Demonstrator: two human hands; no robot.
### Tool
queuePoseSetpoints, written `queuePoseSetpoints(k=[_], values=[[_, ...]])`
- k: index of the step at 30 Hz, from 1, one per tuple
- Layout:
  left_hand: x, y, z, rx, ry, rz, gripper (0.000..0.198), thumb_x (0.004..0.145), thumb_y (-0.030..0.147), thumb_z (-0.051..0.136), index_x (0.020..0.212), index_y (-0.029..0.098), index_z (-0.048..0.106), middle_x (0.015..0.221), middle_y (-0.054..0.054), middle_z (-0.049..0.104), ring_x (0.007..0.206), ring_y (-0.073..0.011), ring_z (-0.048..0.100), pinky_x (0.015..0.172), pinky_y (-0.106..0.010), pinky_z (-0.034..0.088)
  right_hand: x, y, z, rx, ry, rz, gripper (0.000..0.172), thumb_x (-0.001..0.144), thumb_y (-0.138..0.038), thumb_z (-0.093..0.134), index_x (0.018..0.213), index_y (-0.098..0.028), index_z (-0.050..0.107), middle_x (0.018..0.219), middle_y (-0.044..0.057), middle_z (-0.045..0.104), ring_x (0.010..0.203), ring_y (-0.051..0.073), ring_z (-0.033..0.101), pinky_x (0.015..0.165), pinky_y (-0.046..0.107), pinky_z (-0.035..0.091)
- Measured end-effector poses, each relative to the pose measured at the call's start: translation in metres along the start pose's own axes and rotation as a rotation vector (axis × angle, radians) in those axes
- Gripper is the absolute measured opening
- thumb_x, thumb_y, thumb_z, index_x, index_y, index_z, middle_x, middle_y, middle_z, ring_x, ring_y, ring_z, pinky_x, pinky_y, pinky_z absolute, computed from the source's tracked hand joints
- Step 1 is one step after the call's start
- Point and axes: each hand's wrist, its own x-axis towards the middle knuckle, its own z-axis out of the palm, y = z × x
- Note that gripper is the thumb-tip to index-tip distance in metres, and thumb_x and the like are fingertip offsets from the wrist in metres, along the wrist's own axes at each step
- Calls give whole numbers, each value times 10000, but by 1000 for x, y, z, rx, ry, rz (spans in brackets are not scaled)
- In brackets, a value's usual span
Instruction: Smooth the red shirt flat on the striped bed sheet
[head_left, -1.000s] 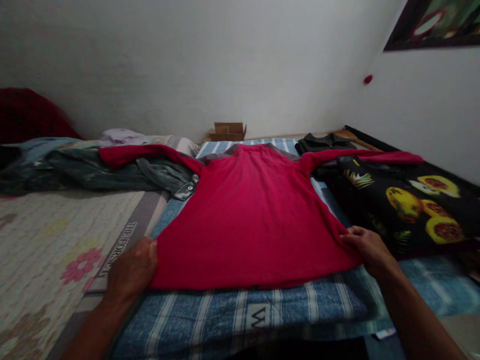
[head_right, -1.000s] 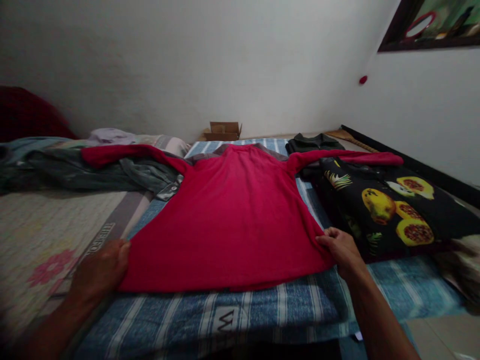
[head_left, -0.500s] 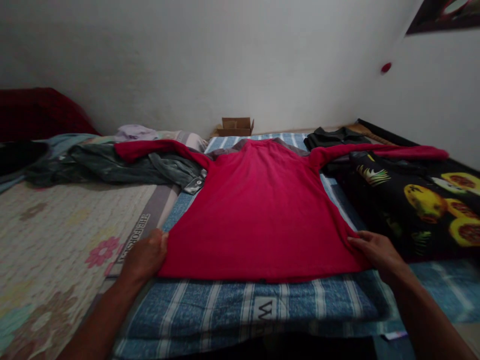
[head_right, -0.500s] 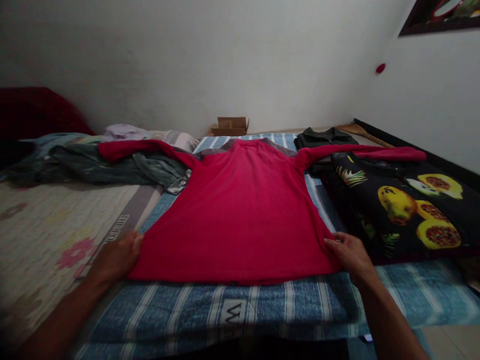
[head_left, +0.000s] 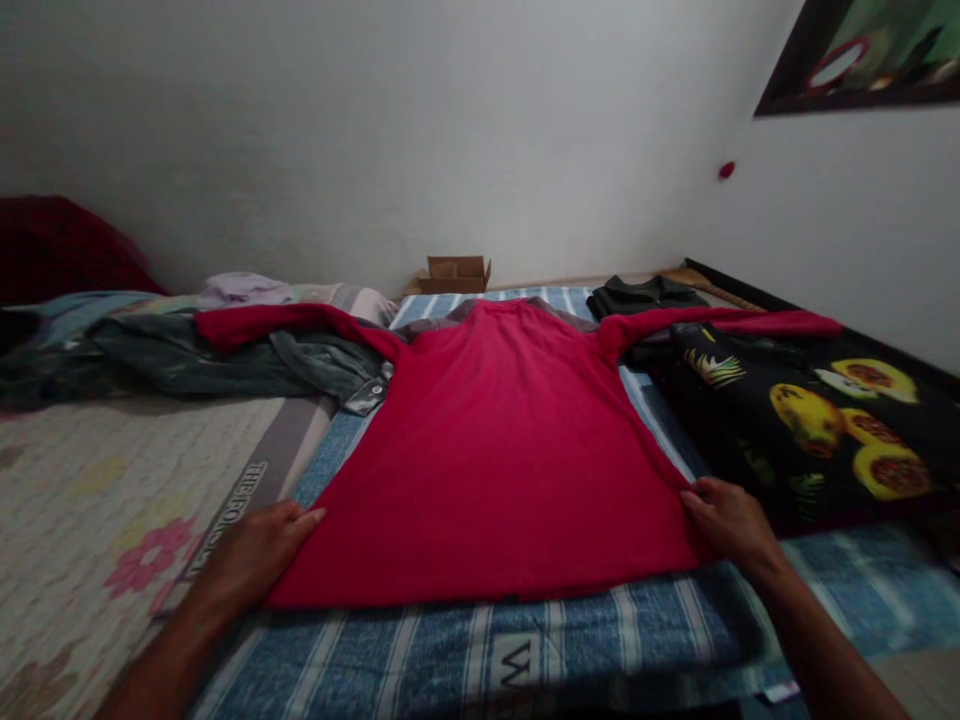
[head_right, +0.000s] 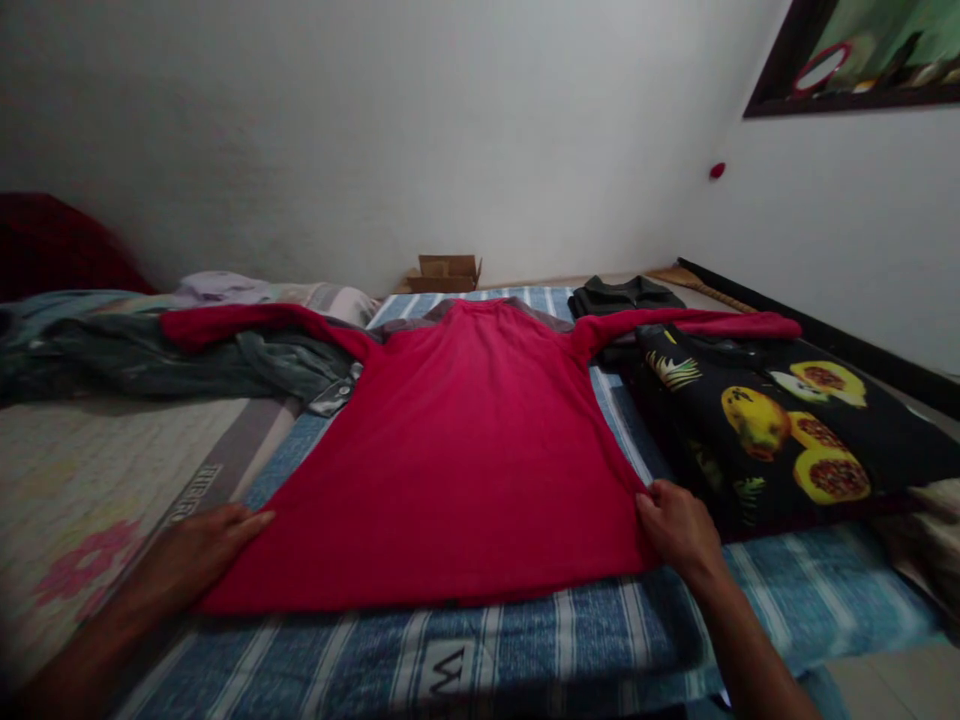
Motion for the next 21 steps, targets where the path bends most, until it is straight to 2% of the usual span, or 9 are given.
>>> queuePoseSetpoints(k=[2, 4, 7, 10, 11, 13, 16, 19, 21], values=[[3, 0, 2, 34, -24, 9, 400, 876, 402, 284, 699, 202, 581, 731, 0, 659, 747, -171, 611, 623, -198, 373, 2, 0, 1, -180, -10, -35, 251, 790, -348, 430, 672, -196, 591, 680, 79, 638, 675, 208, 594, 556, 266, 334], [6, -2, 4, 88, -11, 26, 405, 887, 384, 262, 716, 201, 581, 761, -15, 668, 762, -176, 620, 644, -211, 381, 3, 0, 1, -253, -33, -39, 284, 816, -355, 393, 682, -198, 587, 724, 92, 650, 702, 210, 598, 563, 265, 331], [8, -4, 6, 198, 16, 67, 391, 910, 328, 243, 781, 199, 589, 843, -43, 682, 805, -179, 631, 695, -235, 391, 6, -2, -1, -282, -77, -30, 328, 846, -350, 340, 661, -193, 561, 730, 97, 649, 704, 199, 600, 576, 260, 331], [5, 5, 1, 307, -15, 55, 356, 914, 277, 256, 847, 184, 593, 891, -85, 684, 817, -217, 641, 694, -289, 418, 8, -5, -3, -276, -112, -24, 330, 847, -345, 334, 670, -191, 566, 732, 93, 650, 707, 196, 603, 586, 260, 335], [2, 12, -1, 337, -5, 60, 333, 906, 258, 275, 877, 170, 594, 921, -105, 680, 836, -235, 640, 701, -312, 430, 8, -6, -3, -275, -119, -23, 323, 841, -343, 342, 679, -191, 576, 740, 95, 654, 718, 200, 605, 589, 261, 337], [-4, 33, -4, 367, 92, 124, 299, 880, 229, 321, 953, 131, 594, 1017, -144, 656, 917, -268, 622, 764, -360, 447, 8, -7, -3, -272, -124, -25, 317, 833, -342, 354, 700, -190, 599, 757, 99, 660, 738, 210, 609, 595, 265, 342], [-8, 74, 4, 238, 277, 375, 339, 867, 260, 366, 1077, 105, 582, 1180, -151, 601, 1124, -261, 535, 959, -370, 390, 6, -7, -2, -285, -129, -35, 334, 836, -351, 350, 696, -191, 607, 747, 105, 661, 721, 219, 611, 591, 276, 348], [1, 106, 27, 112, 288, 580, 399, 903, 307, 332, 1174, 115, 553, 1342, -135, 496, 1284, -214, 396, 1068, -338, 292, 5, -5, -1, -297, -147, -48, 357, 847, -363, 332, 668, -199, 593, 734, 105, 659, 690, 225, 614, 590, 289, 355], [12, 115, 42, 112, 276, 562, 443, 915, 350, 322, 1227, 106, 520, 1404, -157, 420, 1327, -239, 334, 1075, -380, 279, 5, -2, 0, -276, -158, -46, 364, 851, -372, 329, 671, -206, 599, 737, 102, 663, 691, 230, 618, 598, 296, 363]])
